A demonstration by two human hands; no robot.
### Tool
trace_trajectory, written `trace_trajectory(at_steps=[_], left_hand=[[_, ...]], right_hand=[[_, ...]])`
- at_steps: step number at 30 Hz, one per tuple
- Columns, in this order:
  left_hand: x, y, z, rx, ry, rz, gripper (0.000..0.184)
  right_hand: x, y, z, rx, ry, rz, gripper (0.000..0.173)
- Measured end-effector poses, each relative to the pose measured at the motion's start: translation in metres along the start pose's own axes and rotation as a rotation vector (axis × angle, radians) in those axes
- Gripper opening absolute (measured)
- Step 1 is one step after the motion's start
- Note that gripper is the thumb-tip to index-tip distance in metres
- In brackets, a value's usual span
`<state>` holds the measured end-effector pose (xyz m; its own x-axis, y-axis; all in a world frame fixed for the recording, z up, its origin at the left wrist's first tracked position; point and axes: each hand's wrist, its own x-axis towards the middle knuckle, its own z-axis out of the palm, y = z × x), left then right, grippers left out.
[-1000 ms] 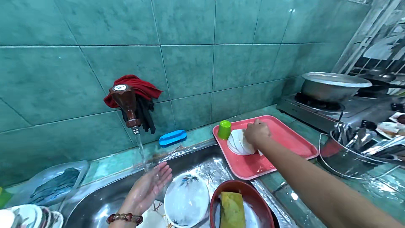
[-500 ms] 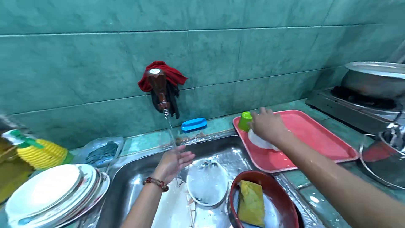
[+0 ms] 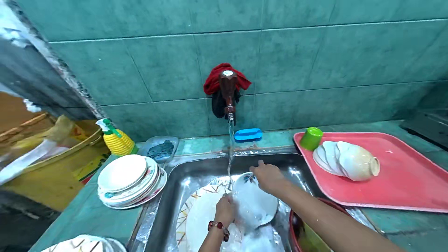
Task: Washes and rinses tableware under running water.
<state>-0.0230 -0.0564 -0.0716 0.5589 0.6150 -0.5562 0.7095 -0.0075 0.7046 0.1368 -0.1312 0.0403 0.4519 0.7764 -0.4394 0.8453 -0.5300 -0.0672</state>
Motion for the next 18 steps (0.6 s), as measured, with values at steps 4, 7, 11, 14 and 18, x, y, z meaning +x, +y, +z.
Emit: trace_trajectory(at_steps=[4, 7, 11, 14, 18], left_hand=[[0.006, -0.006, 0.018, -0.352, -0.012, -0.032, 0.039], [0.006, 0.004, 0.023, -0.512, -0.033, -0.025, 0.051], [0.013, 0.016, -0.007, -0.199, 0.171, 0.098, 0.055], [0.008, 0.025, -0.045, 0.022, 0.270, 0.134, 0.050], [0.002, 0.035, -0.087, 0.329, 0.231, 0.072, 0.047]], right_hand=[[-0.018, -0.029, -0.008, -0.163, 0.015, -0.077, 0.054], [-0.030, -0.045, -0.012, -0.159, 0.087, -0.088, 0.056], [-0.023, -0.024, -0.025, 0.090, 0.177, -0.045, 0.042], [0.001, 0.005, -0.009, 0.430, 0.103, 0.010, 0.044], [0.026, 0.000, 0.040, 0.822, 0.005, 0.125, 0.051]])
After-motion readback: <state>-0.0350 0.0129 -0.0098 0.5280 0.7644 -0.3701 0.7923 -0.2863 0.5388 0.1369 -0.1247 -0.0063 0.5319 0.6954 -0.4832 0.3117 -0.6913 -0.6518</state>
